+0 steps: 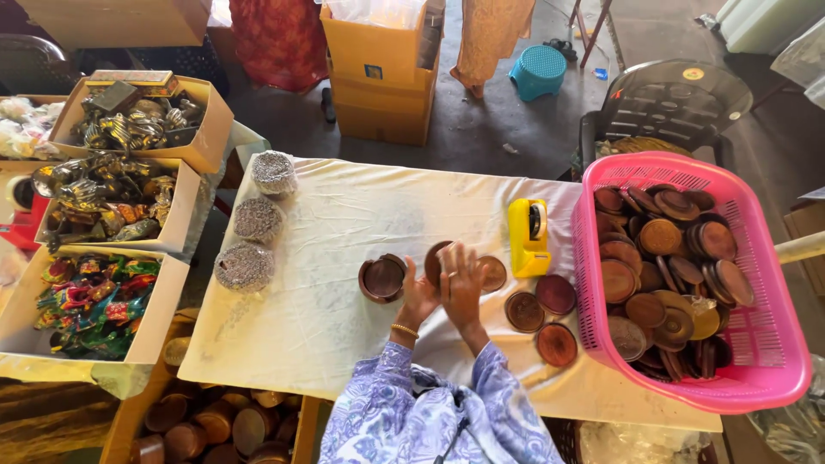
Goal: Apply a white polish or wax substance to small wooden discs using a cloth.
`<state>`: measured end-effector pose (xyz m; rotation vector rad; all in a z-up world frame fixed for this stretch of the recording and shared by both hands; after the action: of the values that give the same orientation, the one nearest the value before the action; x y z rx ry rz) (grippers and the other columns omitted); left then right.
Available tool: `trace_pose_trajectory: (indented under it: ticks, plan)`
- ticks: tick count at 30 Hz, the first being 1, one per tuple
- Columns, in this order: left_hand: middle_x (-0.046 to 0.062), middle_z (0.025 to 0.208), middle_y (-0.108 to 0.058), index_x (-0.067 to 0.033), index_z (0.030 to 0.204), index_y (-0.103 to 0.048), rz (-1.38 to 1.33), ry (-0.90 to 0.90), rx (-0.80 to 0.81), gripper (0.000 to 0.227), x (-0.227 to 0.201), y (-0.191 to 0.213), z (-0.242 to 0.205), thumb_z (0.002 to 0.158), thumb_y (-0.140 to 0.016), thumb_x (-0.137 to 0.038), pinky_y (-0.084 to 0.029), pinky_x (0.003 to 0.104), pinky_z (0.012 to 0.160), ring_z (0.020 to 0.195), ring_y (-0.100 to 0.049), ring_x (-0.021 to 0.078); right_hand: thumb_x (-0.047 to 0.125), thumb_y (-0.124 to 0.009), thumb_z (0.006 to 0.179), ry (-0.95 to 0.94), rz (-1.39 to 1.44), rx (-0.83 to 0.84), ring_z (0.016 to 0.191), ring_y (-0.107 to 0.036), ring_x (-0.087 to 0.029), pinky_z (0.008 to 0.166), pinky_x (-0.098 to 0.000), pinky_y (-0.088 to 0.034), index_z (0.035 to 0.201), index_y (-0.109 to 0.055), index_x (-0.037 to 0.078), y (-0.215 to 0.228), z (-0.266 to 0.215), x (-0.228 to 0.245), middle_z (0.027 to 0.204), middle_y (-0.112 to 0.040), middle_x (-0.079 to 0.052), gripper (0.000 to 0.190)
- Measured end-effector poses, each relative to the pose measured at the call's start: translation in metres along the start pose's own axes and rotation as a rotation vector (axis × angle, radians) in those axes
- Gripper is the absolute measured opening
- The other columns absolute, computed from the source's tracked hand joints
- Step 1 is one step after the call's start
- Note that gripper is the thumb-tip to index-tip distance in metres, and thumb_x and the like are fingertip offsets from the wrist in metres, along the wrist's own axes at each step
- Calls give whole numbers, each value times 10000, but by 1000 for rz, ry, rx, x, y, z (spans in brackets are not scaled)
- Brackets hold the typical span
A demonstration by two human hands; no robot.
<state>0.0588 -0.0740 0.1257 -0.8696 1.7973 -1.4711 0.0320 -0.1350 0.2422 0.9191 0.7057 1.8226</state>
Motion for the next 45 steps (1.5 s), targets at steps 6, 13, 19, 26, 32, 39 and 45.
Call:
trace_pose_trajectory:
  ticks: [6,13,19,26,32,39,45]
  plan:
    - [84,1478,-575,-108,1527,-464,477,-12,-80,911,-20,29,-11,937,-405,-799,-447,435,1131,1354,-551,251,192,-397,1063,101,457,223,1612,-218,-332,1271,-576,-118,1604,-398,116,-24,-24,35,1710,-303,-155,547]
    - [46,1526,-524,-187,1558,-410,519,222,22,918,-8,24,-42,892,-335,-815,-466,532,1050,1364,-515,262,160,-414,1024,-318,316,-47,1565,-253,-326,1244,-534,-113,1498,-539,174,-17,-29,6,1650,-381,-141,491]
    - [52,1593,-495,-108,1599,-376,340,-144,-4,885,-45,32,-34,983,-373,-743,-380,392,1210,1442,-493,211,200,-397,1095,-202,498,102,1573,-273,-315,1254,-523,-141,1562,-449,115,-45,-40,43,1652,-385,-137,477]
    - [42,1576,-467,-198,1583,-351,574,-15,-150,821,1,30,-54,948,-358,-719,-377,406,1141,1401,-476,221,267,-447,1069,4,339,88,1549,-317,-326,1225,-578,-173,1497,-541,157,-12,-32,41,1635,-415,-139,452]
    - [75,1570,-467,-119,1576,-358,330,-190,-113,878,13,9,-54,951,-350,-736,-394,396,1155,1408,-483,228,243,-422,1087,-107,429,203,1538,-314,-356,1215,-578,-195,1527,-506,133,-27,-56,13,1640,-393,-165,461]
    - [116,1498,-529,-18,1538,-422,509,-290,-187,836,20,57,-28,1014,-394,-668,-397,374,1169,1378,-509,240,235,-458,1093,74,604,91,1529,-365,-328,1256,-574,-156,1517,-436,-10,0,-56,19,1610,-428,-158,490]
    - [74,1483,-584,-29,1507,-462,374,-326,-89,811,22,9,-36,1012,-346,-661,-429,341,1153,1368,-550,199,259,-459,1079,-84,423,21,1527,-361,-343,1239,-594,-145,1479,-521,89,18,-36,-10,1598,-466,-146,439]
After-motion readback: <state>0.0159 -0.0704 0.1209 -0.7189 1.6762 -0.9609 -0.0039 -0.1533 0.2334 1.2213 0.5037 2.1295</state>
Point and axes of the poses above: each hand's wrist, its own z-axis towards the middle knuckle, its own y-axis out of the back of the hand, x = y × z, the point moved 9 cm from there along z, towards the middle knuckle
